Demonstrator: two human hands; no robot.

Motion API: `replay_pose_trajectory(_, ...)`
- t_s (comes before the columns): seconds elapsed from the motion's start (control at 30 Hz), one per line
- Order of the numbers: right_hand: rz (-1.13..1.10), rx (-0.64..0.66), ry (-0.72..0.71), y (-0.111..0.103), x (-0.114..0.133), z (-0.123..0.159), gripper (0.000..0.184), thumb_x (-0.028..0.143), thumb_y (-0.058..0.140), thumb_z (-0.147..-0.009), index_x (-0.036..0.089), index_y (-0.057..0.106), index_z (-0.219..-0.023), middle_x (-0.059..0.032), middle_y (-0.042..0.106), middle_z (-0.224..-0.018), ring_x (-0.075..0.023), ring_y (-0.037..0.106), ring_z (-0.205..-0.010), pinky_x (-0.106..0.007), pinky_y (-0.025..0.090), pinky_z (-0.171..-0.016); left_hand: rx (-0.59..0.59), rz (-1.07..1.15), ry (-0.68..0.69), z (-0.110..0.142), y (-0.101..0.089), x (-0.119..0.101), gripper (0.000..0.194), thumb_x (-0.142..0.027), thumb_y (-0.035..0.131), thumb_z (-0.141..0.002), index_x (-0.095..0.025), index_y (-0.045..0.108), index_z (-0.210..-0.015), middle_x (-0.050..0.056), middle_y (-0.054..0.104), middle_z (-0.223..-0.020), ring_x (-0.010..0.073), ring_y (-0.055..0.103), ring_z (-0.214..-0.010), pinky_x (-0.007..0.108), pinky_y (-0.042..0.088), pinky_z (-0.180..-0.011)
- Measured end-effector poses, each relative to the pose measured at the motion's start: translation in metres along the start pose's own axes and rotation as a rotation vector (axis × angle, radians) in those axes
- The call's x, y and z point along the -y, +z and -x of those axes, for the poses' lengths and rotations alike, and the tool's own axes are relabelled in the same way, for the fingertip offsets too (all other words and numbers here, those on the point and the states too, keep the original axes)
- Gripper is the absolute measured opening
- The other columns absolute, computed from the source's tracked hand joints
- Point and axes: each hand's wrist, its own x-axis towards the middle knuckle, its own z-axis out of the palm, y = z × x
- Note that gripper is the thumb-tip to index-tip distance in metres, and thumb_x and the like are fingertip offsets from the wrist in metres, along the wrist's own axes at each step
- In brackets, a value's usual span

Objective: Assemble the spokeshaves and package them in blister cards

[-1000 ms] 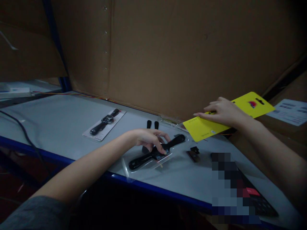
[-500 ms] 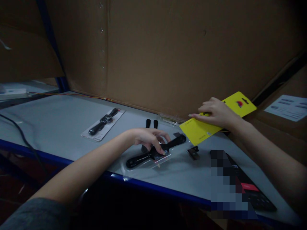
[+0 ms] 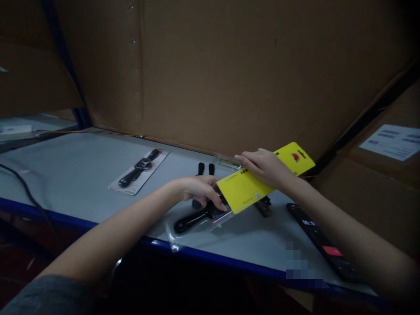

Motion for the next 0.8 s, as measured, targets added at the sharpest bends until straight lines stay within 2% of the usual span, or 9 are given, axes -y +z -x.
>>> replay_pose_trajectory(0.13, -0.08, -0.005, 0.051, 0.004, 0.032, -0.008, 0.04, 0.045, 0.019, -0.093, 0.021, 0.05, -0.083, -0.0049, 0.063, -0.074, -0.0184, 0.055, -0.069, -0.032, 0.033, -0.067, 0.005, 0.042, -0.02, -0.001, -0.001, 0.002, 0.058, -0.013, 0.075, -0.047, -0.016, 0.057, -0.102, 0.006, 0.065, -0.092, 0.0186, 0.063, -0.075, 0.027, 0.047, -0.056)
replay_pose_trajectory(0.23, -0.126, -0.043, 0.077, 0.002, 0.033, -0.009, 0.043, 0.048, 0.018, -0.093, 0.022, 0.053, -0.092, -0.0054, 0.064, -0.089, -0.021, 0.055, -0.085, -0.037, 0.032, -0.076, 0.057, 0.147, 0.005, -0.002, 0.001, 0.001, 0.057, -0.017, 0.074, -0.053, -0.015, 0.056, -0.107, 0.008, 0.065, -0.095, 0.0203, 0.064, -0.078, 0.034, 0.05, -0.063)
replay_pose_trajectory(0.37, -0.123, -0.187, 0.149, -0.008, -0.001, -0.005, 0.043, 0.048, 0.02, -0.092, 0.028, 0.056, -0.103, -0.005, 0.061, -0.107, -0.0229, 0.05, -0.104, -0.044, 0.022, -0.091, -0.021, 0.168, 0.015, -0.004, 0.004, 0.001, 0.052, -0.027, 0.073, -0.06, -0.015, 0.057, -0.109, 0.01, 0.065, -0.099, 0.0217, 0.064, -0.081, 0.038, 0.051, -0.067)
replay_pose_trajectory(0.43, -0.057, -0.327, 0.335, -0.013, -0.03, -0.003, 0.043, 0.052, 0.027, -0.089, 0.027, 0.056, -0.11, -0.009, 0.058, -0.116, -0.0266, 0.046, -0.111, -0.046, 0.02, -0.094, -0.064, 0.195, 0.024, -0.005, 0.004, 0.001, 0.05, -0.026, 0.073, -0.061, -0.015, 0.058, -0.107, 0.011, 0.065, -0.1, 0.0218, 0.064, -0.083, 0.037, 0.051, -0.067)
replay_pose_trajectory(0.47, -0.046, -0.336, 0.444, -0.015, -0.045, -0.002, 0.047, 0.056, 0.033, -0.086, 0.025, 0.055, -0.114, -0.013, 0.054, -0.121, -0.0297, 0.042, -0.115, -0.047, 0.02, -0.093, -0.075, 0.216, 0.036, -0.006, 0.004, 0.002, 0.049, -0.023, 0.073, -0.06, -0.015, 0.058, -0.106, 0.011, 0.065, -0.1, 0.0216, 0.063, -0.084, 0.036, 0.051, -0.067)
replay_pose_trajectory(0.53, -0.199, -0.284, 0.675, -0.016, -0.072, -0.001, 0.055, 0.06, 0.034, -0.084, 0.018, 0.057, -0.111, -0.0206, 0.054, -0.12, -0.032, 0.046, -0.111, -0.046, 0.028, -0.088, -0.085, 0.249, 0.067, -0.008, 0.002, 0.003, 0.048, -0.018, 0.072, -0.058, -0.014, 0.058, -0.104, 0.012, 0.065, -0.1, 0.0212, 0.063, -0.084, 0.035, 0.051, -0.066)
replay_pose_trajectory(0.63, -0.686, -0.102, 0.696, -0.009, -0.087, -0.002, 0.052, 0.061, 0.042, -0.08, 0.015, 0.061, -0.096, -0.021, 0.062, -0.105, -0.0278, 0.058, -0.093, -0.036, 0.041, -0.076, -0.136, 0.268, 0.075, -0.011, 0.0, 0.005, 0.049, -0.011, 0.071, -0.054, -0.012, 0.059, -0.101, 0.011, 0.066, -0.094, 0.0203, 0.064, -0.079, 0.034, 0.051, -0.066)
replay_pose_trajectory(0.7, -0.866, -0.06, 0.639, 0.0, -0.078, -0.003, 0.046, 0.058, 0.048, -0.078, 0.016, 0.061, -0.089, -0.0169, 0.065, -0.101, -0.0253, 0.061, -0.088, -0.033, 0.045, -0.073, -0.171, 0.302, 0.064, -0.012, -0.001, 0.005, 0.045, -0.01, 0.07, -0.054, -0.012, 0.06, -0.098, 0.01, 0.066, -0.092, 0.0198, 0.064, -0.077, 0.034, 0.05, -0.067)
replay_pose_trajectory(0.8, -0.924, -0.008, 0.557, 0.012, -0.047, -0.006, 0.042, 0.056, 0.049, -0.078, 0.019, 0.061, -0.093, -0.0116, 0.066, -0.099, -0.0239, 0.063, -0.084, -0.033, 0.049, -0.071, -0.173, 0.372, 0.059, -0.01, 0.0, 0.003, 0.039, -0.018, 0.071, -0.057, -0.011, 0.062, -0.095, 0.011, 0.067, -0.092, 0.0198, 0.064, -0.075, 0.035, 0.05, -0.069)
